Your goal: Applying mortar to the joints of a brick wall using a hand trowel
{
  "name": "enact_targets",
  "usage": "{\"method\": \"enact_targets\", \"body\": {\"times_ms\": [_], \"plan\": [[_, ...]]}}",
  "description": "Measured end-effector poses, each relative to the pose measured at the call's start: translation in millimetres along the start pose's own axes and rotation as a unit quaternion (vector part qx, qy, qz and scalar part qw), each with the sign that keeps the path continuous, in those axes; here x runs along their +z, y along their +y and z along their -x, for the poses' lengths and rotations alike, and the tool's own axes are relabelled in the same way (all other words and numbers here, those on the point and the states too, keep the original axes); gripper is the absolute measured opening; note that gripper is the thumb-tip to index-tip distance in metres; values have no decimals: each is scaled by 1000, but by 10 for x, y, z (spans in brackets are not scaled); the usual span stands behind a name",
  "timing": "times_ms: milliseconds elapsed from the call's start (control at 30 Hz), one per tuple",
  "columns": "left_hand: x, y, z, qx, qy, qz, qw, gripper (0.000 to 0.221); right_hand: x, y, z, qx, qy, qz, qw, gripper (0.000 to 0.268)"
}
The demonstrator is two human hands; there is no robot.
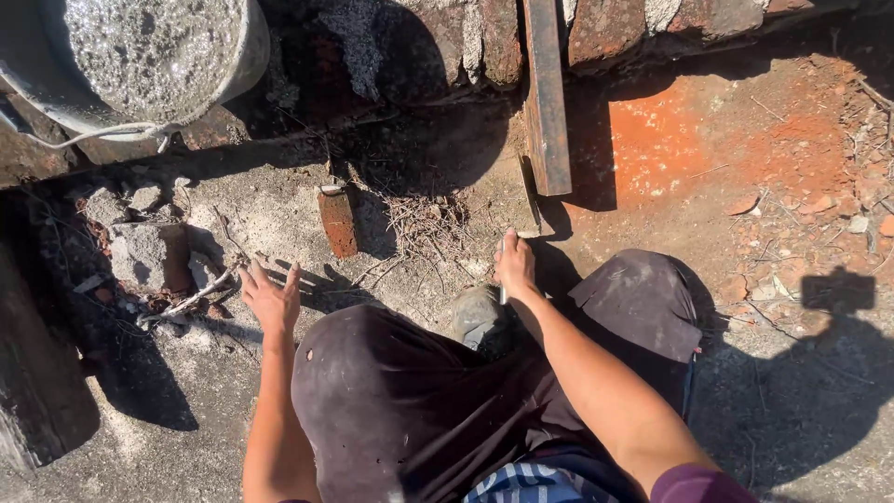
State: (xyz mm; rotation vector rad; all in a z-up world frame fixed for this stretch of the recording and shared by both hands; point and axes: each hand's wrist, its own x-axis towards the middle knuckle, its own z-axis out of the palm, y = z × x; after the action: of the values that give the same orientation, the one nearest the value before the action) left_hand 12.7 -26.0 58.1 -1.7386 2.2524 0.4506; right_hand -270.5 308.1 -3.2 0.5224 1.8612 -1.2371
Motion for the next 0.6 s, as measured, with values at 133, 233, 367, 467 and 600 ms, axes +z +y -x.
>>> {"method": "enact_targets", "body": {"times_ms": [133,233,367,467,600], "plan": [[-122,194,487,13,84,136,987,76,99,97,367,-21,-92,-38,995,70],[-46,188,748,130,175,149,965,59,28,298,547,39,-196,40,979,53],[-37,673,1078,190,158,306,919,43,-140,-73,431,-16,-134,43,990,51],[-137,1088,1283,233,93,361,898,33,-312,-6,285,-30,-107,14,994,52],[-646,1606,1426,195,-119,308,924,26,-395,668,225,-189,-252,410,856,34]]}}
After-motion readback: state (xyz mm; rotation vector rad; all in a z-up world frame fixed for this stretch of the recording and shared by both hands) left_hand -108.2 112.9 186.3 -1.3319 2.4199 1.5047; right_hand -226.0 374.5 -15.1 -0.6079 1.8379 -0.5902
